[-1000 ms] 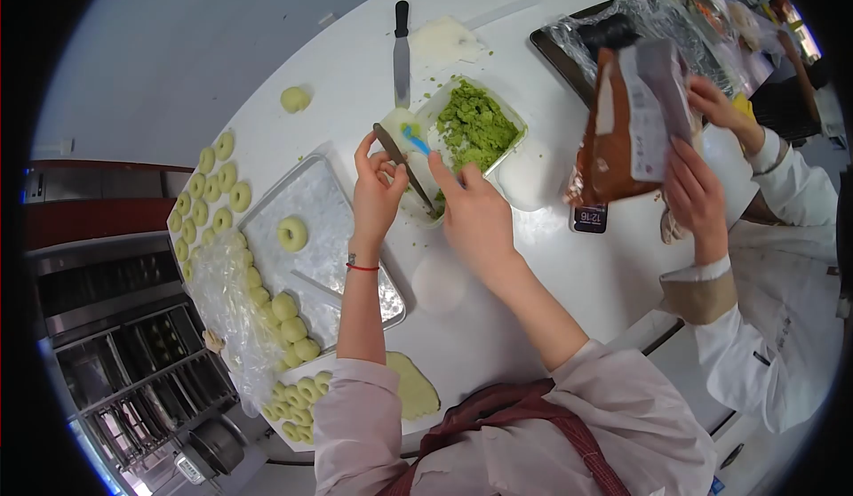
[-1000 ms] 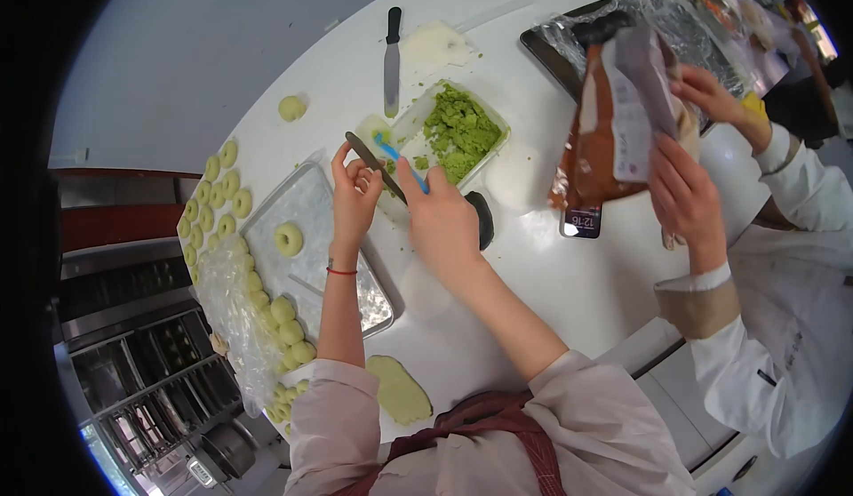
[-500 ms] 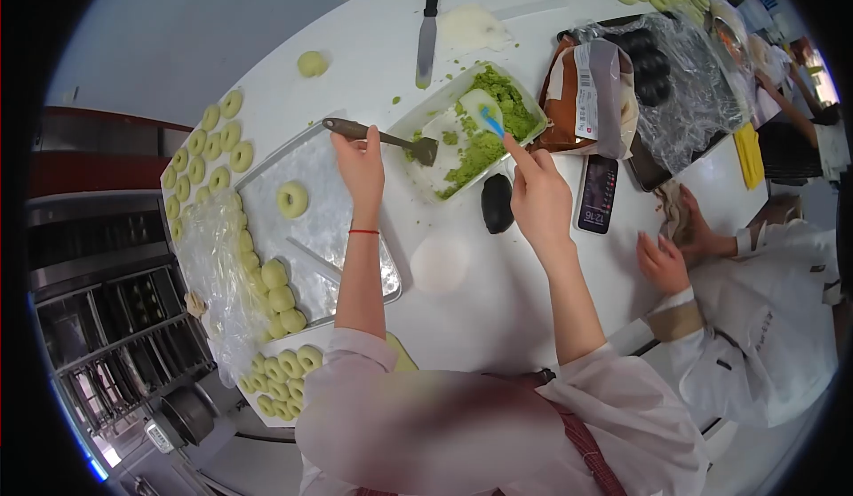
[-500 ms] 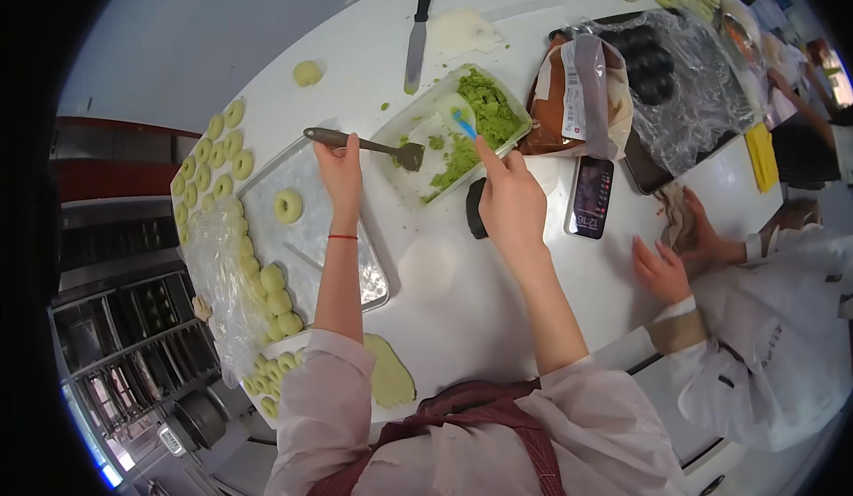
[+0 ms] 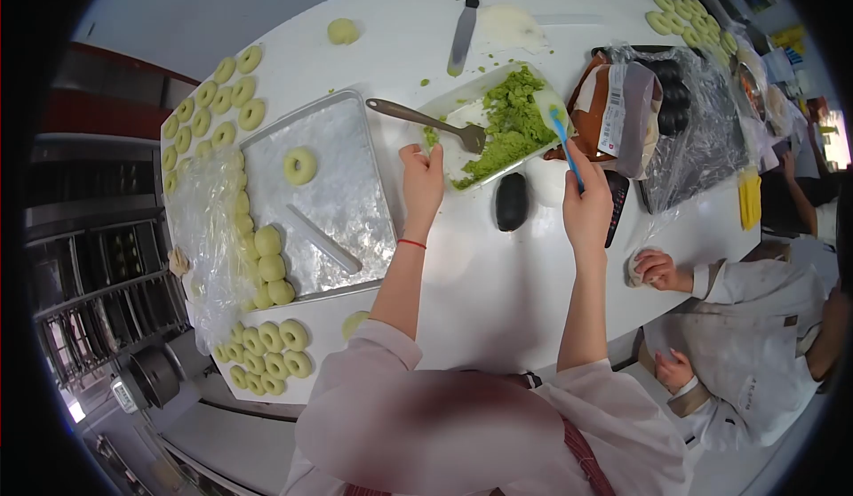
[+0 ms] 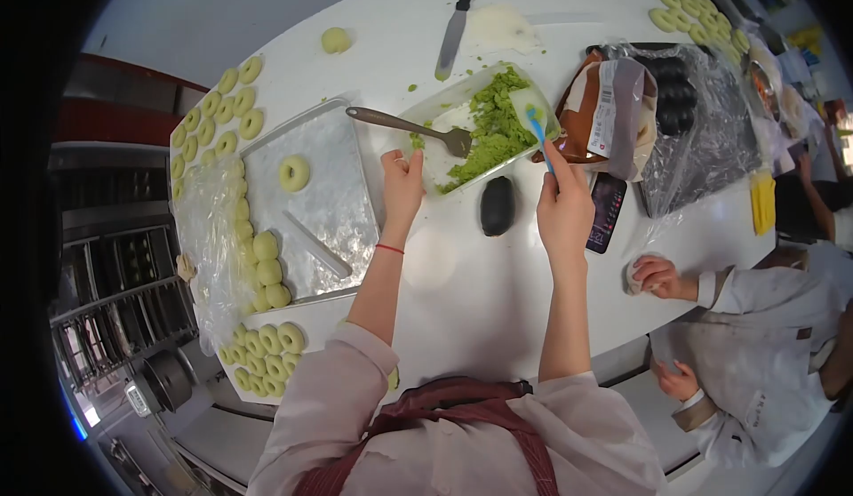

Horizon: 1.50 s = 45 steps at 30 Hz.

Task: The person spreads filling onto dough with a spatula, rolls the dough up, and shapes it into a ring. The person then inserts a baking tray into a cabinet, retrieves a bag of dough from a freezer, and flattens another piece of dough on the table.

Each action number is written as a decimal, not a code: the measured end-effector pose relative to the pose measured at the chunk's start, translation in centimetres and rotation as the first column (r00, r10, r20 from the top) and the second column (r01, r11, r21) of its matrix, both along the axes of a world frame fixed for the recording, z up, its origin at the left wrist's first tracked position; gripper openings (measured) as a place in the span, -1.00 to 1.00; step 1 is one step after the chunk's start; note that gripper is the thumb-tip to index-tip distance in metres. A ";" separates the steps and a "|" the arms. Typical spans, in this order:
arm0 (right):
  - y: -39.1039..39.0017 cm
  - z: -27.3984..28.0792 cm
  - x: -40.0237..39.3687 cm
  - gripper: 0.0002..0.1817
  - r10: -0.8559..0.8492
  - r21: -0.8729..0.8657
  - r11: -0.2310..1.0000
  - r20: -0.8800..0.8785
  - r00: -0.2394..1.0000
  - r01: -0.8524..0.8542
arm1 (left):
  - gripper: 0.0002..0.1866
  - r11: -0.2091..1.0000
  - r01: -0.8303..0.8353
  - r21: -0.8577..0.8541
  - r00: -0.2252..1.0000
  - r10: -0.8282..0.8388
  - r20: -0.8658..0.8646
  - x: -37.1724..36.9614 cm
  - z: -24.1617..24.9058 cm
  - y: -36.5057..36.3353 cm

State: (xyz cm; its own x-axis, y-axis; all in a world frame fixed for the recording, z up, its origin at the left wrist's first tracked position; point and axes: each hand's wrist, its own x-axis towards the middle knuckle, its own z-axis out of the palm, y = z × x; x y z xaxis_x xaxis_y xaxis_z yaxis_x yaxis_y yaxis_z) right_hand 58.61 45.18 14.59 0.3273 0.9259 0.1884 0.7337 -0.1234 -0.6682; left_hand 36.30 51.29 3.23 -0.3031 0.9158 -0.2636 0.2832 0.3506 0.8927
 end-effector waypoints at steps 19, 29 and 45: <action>-2.3 1.2 -3.0 -0.51 0.039 0.018 0.999 -0.103 0.994 -0.037 | -0.72 0.991 0.117 -0.068 0.922 -0.083 0.379 -6.7 3.0 1.2; -3.1 1.2 -3.8 -0.52 0.090 0.137 0.989 -0.198 0.976 -0.063 | -0.83 0.966 -0.256 -0.048 0.816 0.242 0.525 -12.0 4.5 -6.9; -3.8 0.4 -1.9 -0.51 0.047 0.095 0.995 -0.126 0.991 -0.036 | -0.85 0.849 -0.526 0.040 0.701 0.407 0.586 -15.4 9.2 -7.0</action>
